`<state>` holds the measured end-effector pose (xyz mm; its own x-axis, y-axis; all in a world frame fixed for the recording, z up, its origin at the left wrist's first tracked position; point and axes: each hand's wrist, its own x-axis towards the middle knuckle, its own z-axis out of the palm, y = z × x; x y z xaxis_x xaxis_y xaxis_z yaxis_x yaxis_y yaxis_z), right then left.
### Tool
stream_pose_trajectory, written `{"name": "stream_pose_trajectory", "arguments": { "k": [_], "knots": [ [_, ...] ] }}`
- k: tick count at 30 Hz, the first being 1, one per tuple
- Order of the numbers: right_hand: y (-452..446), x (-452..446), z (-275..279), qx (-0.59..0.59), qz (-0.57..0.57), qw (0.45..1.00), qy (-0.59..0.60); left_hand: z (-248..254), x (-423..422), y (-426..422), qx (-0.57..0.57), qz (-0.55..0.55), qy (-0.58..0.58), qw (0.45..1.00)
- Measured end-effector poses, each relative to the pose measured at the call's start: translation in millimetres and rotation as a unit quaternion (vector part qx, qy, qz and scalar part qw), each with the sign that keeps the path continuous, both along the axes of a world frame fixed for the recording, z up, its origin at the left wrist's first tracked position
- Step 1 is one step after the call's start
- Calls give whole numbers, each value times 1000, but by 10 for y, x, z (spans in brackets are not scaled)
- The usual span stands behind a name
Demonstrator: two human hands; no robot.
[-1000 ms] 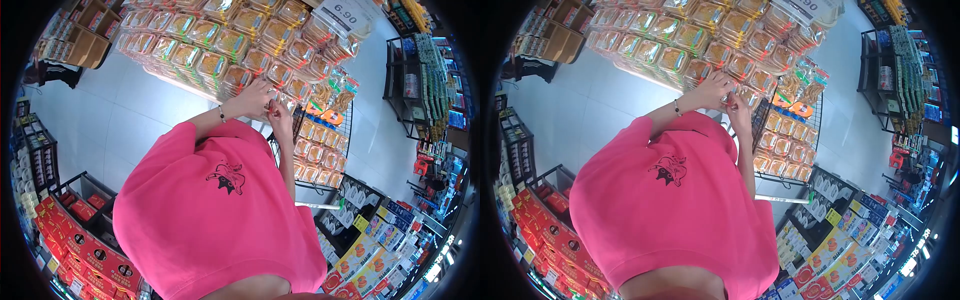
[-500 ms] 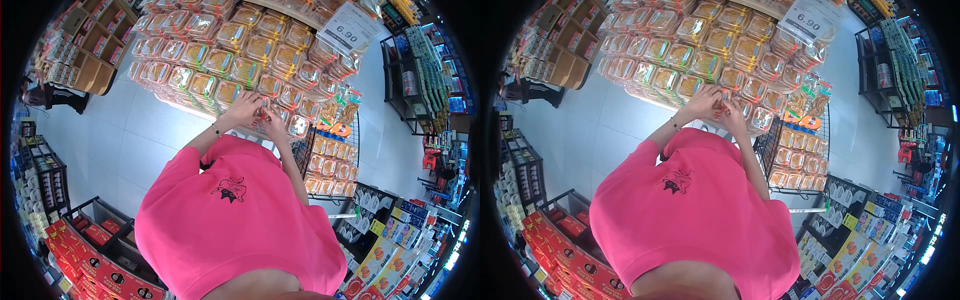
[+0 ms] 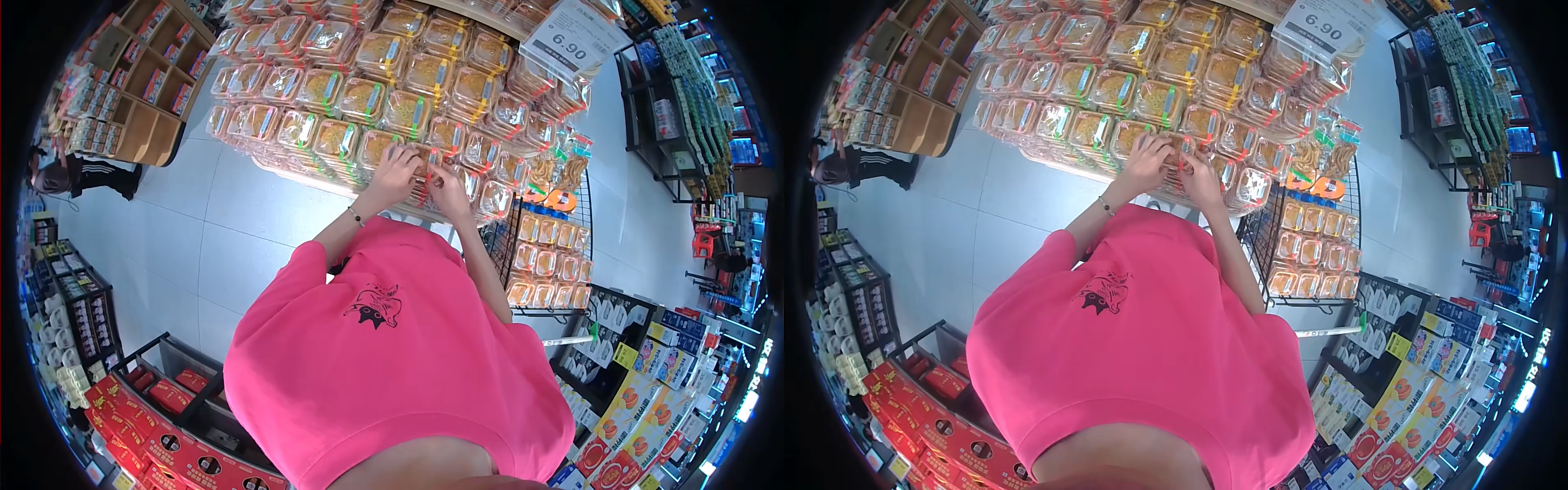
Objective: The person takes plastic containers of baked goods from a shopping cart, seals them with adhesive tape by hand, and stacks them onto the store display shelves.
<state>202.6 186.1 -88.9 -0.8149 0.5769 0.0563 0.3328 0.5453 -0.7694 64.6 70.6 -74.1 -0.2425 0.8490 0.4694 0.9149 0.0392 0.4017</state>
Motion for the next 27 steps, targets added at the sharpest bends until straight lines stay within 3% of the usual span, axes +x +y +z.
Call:
{"name": "stream_pose_trajectory", "arguments": {
  "k": [15,18,20,27],
  "knots": [
    [-36,2,44,-19,-9,999,39,160,90,-80,10,-2,8,1000],
    [-76,22,117,-67,-33,997,19,212,176,-186,-1,54,-59,997],
    [-51,50,-38,6,-49,998,24,213,188,-238,-48,177,-48,982],
    [-135,45,108,-18,-65,998,-3,77,78,-316,-75,161,2,984]
  ]
}}
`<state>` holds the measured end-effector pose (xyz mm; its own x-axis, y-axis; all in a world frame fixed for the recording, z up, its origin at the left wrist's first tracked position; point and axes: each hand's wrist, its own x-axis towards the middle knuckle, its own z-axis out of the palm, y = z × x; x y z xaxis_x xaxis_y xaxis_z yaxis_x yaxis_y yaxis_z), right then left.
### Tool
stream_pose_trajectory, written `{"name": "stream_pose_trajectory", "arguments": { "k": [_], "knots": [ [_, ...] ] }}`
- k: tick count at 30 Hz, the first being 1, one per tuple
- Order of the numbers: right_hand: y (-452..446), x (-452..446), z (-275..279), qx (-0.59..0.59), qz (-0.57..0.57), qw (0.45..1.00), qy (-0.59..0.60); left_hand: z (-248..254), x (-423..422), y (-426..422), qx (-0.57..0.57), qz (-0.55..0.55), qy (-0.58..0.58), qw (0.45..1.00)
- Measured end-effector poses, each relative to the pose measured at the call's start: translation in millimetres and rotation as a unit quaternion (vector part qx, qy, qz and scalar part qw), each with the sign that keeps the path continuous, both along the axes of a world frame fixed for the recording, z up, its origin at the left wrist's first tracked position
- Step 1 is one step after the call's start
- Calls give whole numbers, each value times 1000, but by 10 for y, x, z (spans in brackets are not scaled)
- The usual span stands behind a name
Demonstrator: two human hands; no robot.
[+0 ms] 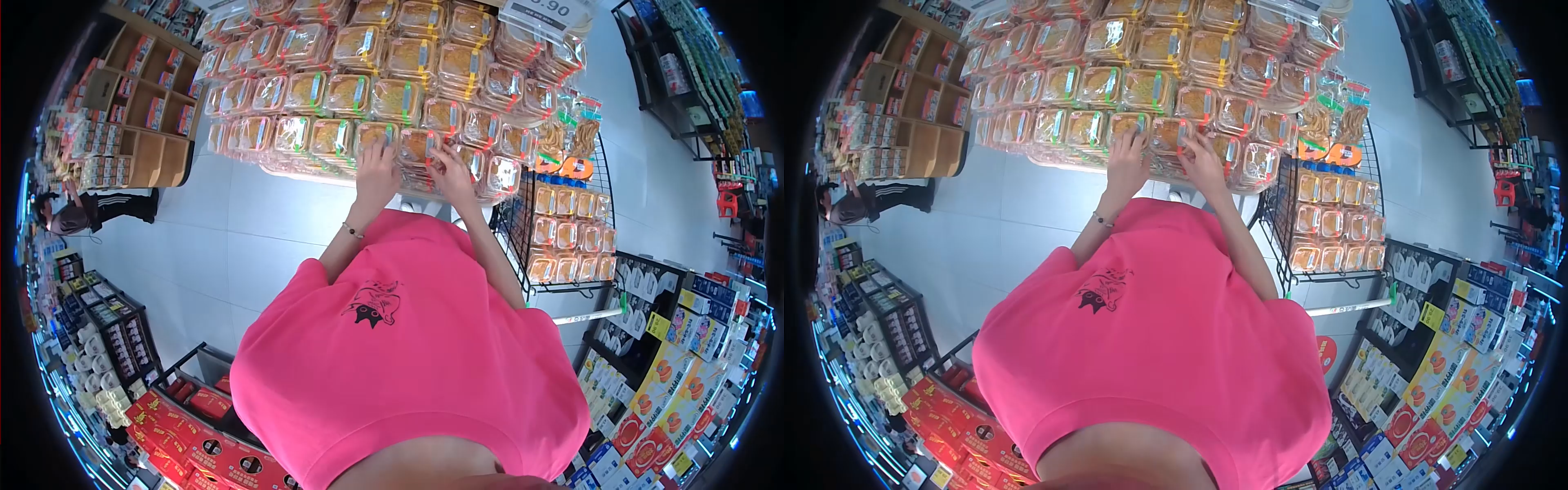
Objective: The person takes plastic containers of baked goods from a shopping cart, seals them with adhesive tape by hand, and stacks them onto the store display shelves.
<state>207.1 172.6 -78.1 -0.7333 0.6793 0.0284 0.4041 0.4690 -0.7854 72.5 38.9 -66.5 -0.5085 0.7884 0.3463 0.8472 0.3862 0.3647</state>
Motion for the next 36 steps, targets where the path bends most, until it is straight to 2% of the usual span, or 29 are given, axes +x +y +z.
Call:
{"name": "stream_pose_trajectory", "arguments": {
  "k": [5,7,9,11,12,14,16,20,22,24,26,33,36],
  "knots": [
    [38,-4,-138,-15,26,998,57,92,-7,-5,-21,-17,-41,999],
    [29,3,-171,17,41,997,67,113,50,14,-22,-39,-39,998],
    [18,38,-93,8,16,997,68,161,148,77,41,4,-2,999],
    [18,92,-4,135,7,982,135,321,279,133,44,-30,-31,998],
    [21,146,86,135,-15,982,129,387,354,174,51,-32,-54,997],
    [12,264,259,39,-15,991,123,427,495,273,38,-71,-79,994],
    [31,416,309,40,-28,991,126,540,656,389,28,-113,-154,981],
    [146,701,182,77,-22,987,142,423,997,633,-8,-210,-221,952],
    [191,888,83,101,-20,986,135,533,1151,759,-52,-253,-196,946],
    [250,1079,13,76,-3,994,78,543,1264,896,-90,-294,-169,936],
    [252,1303,41,66,-34,993,94,463,1351,1011,-134,-339,-160,917],
    [256,1901,-122,45,-150,980,126,370,1870,1342,-79,-422,-175,886],
    [327,2220,-45,-10,-175,981,83,349,2088,1465,-100,-452,-175,869]
  ]
}}
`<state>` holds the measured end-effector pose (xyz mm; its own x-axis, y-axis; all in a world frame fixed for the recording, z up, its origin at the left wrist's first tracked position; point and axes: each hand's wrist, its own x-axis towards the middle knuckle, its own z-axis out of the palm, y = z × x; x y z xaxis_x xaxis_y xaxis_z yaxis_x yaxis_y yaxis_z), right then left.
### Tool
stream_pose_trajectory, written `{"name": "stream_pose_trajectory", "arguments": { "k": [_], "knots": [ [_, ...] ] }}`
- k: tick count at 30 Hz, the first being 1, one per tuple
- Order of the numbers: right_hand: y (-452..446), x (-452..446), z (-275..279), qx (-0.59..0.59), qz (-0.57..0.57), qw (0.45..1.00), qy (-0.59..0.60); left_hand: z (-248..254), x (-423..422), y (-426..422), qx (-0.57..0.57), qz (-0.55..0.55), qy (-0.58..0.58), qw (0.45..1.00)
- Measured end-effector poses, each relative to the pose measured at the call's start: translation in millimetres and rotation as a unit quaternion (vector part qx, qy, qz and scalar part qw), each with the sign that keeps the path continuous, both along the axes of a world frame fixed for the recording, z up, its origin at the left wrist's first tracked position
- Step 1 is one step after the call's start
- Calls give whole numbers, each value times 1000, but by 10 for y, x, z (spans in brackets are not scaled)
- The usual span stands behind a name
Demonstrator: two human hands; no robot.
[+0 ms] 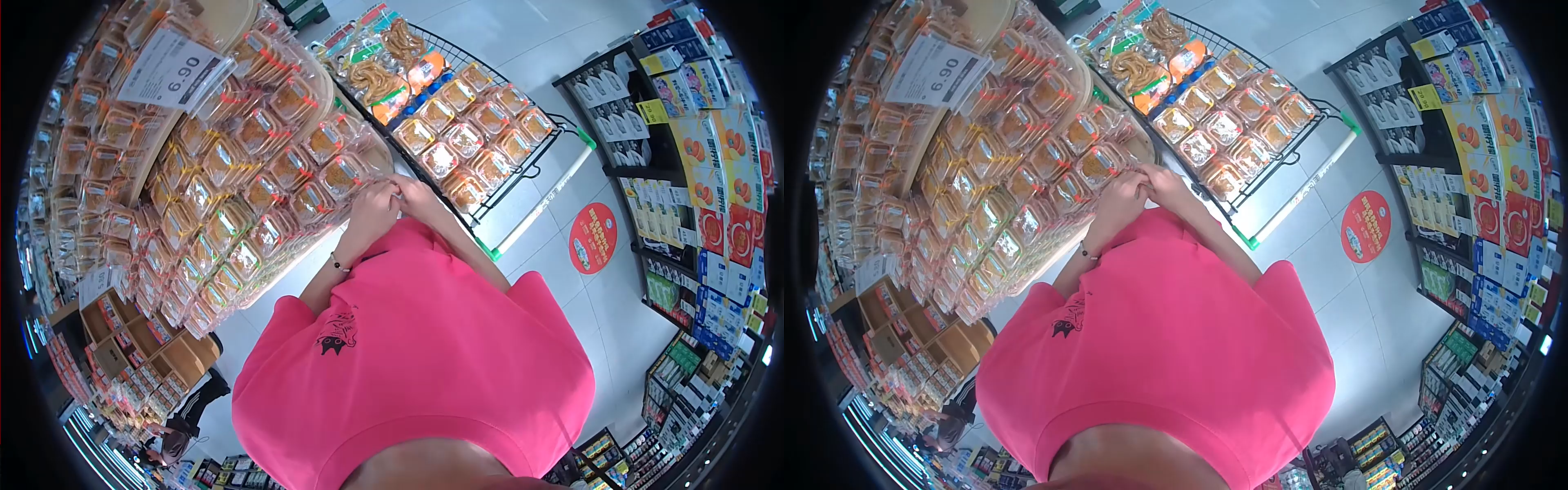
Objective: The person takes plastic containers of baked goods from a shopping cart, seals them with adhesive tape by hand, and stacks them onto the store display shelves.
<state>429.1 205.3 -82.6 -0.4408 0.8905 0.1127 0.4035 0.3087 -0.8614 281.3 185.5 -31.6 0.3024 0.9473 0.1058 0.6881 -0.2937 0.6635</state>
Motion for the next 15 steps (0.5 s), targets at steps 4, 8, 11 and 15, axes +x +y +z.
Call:
{"name": "stream_pose_trajectory", "arguments": {
  "k": [4,8,11,15],
  "knots": [
    [212,478,93,-143,-59,986,-62,32,335,285,1,-32,-5,999],
    [433,1026,-17,-147,-172,972,-60,26,794,644,-64,-59,-9,996],
    [645,1439,-173,-118,-209,962,-130,-123,1132,921,-96,-96,-1,991],
    [935,1873,-622,-66,-241,963,-104,-451,1561,1174,-72,-100,34,992]
  ]
}}
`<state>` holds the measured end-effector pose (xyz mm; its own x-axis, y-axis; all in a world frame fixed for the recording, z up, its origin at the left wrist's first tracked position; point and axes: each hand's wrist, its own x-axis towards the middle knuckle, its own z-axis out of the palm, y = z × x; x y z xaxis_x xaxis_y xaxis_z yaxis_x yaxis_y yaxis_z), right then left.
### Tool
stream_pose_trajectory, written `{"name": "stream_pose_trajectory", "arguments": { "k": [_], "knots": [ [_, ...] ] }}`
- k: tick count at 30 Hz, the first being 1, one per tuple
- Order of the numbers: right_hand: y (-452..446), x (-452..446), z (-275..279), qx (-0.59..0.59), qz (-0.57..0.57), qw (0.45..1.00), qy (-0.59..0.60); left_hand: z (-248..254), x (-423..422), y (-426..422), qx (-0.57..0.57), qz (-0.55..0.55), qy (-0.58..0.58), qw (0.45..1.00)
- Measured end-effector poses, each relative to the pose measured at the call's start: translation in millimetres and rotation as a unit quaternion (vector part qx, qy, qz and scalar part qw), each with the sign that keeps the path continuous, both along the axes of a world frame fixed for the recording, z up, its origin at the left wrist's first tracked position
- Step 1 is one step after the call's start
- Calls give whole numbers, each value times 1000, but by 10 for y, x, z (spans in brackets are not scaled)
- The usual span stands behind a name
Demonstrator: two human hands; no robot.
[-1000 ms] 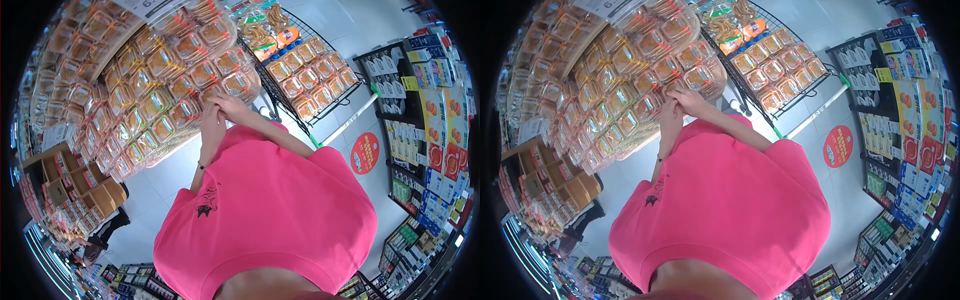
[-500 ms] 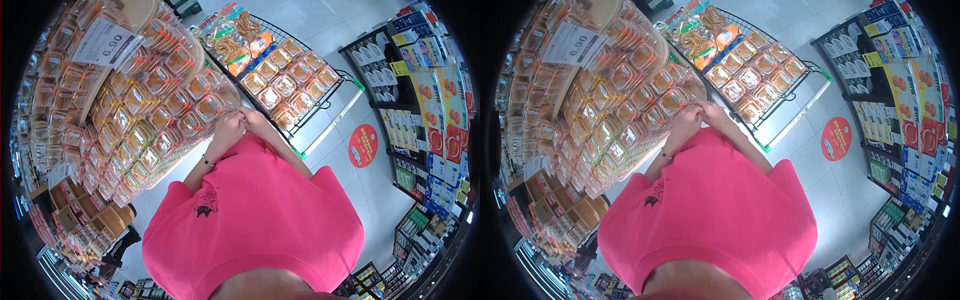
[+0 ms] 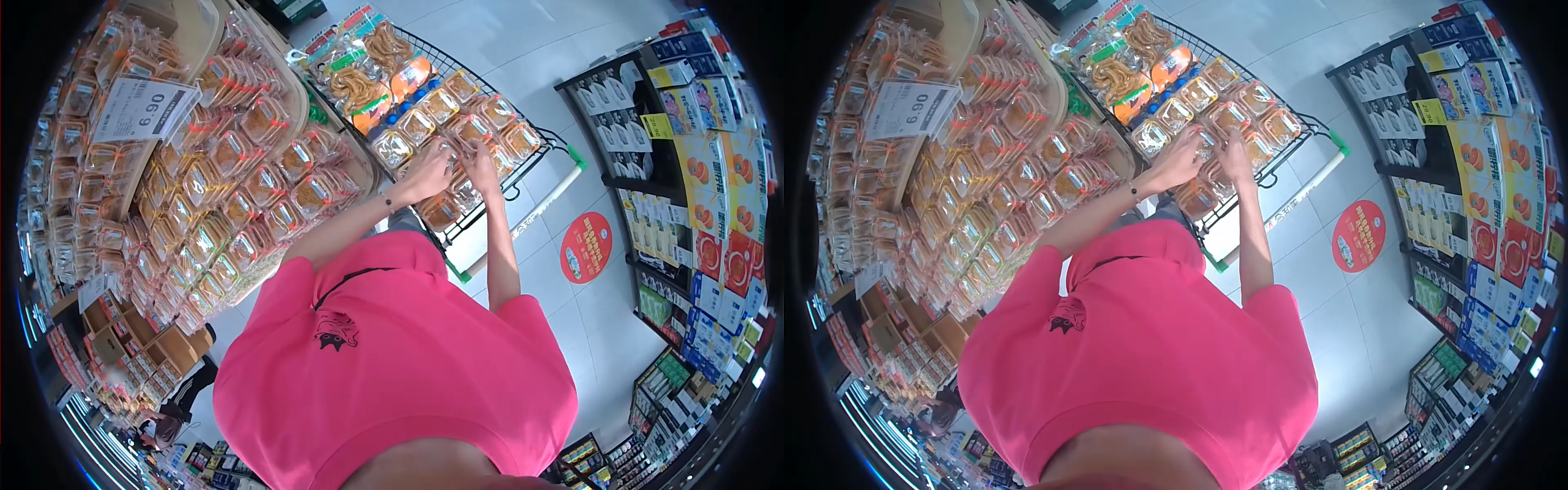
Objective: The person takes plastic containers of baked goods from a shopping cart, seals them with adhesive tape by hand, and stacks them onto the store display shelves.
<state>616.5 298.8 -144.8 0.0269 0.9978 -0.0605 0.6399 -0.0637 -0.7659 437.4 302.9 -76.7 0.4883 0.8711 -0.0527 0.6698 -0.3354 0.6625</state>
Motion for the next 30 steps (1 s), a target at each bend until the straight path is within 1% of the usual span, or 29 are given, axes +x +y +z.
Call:
{"name": "stream_pose_trajectory", "arguments": {
  "k": [1,2,3,4,6,8,10,11,12,14,15,16,18,20,21,22,24,25,27,28,30],
  "knots": [
    [70,69,6,4,-10,1000,-26,26,81,69,-58,-9,8,998],
    [143,125,10,10,-20,998,-53,-56,162,119,-59,-5,8,998],
    [218,147,57,-51,-43,997,-35,-206,244,161,-14,1,24,1000],
    [282,196,22,-52,-37,997,-35,-289,321,212,31,8,42,999],
    [409,292,-49,-23,-40,998,-43,-377,456,337,6,26,23,999],
    [497,326,-89,-16,-26,998,-50,-343,556,478,-37,-21,100,994],
    [560,347,-161,-34,-60,996,-48,-463,655,513,-28,1,85,996],
    [598,375,-184,-72,-64,994,-55,-511,712,538,-17,0,108,994],
    [626,376,-161,-74,-63,994,-55,-571,783,562,-6,-4,128,992],
    [650,400,-100,-117,-73,988,-66,-844,922,594,6,5,122,993],
    [658,410,-146,-109,-71,986,-104,-883,969,601,1,4,142,990],
    [686,449,-178,-112,-71,986,-105,-922,990,608,-4,5,164,986],
    [704,426,-233,-157,-53,980,-111,-931,1004,594,-4,6,186,983],
    [676,374,-250,-158,-52,981,-103,-864,1015,592,-5,14,186,982],
    [663,352,-297,-127,-58,985,-102,-881,1045,597,-10,19,210,978],
    [659,354,-335,-96,-63,988,-101,-903,1040,596,-12,23,210,977],
    [632,336,-372,-93,-59,990,-91,-965,1044,568,19,48,177,983],
    [627,322,-367,-86,-65,990,-93,-1007,1043,555,17,52,175,983],
    [617,278,-342,-80,-79,990,-82,-1058,1024,541,54,48,187,980],
    [615,262,-320,-80,-77,990,-84,-1067,1031,533,52,49,185,980],
    [607,240,-263,-75,-77,993,-46,-1087,1049,502,69,51,220,972]
  ]
}}
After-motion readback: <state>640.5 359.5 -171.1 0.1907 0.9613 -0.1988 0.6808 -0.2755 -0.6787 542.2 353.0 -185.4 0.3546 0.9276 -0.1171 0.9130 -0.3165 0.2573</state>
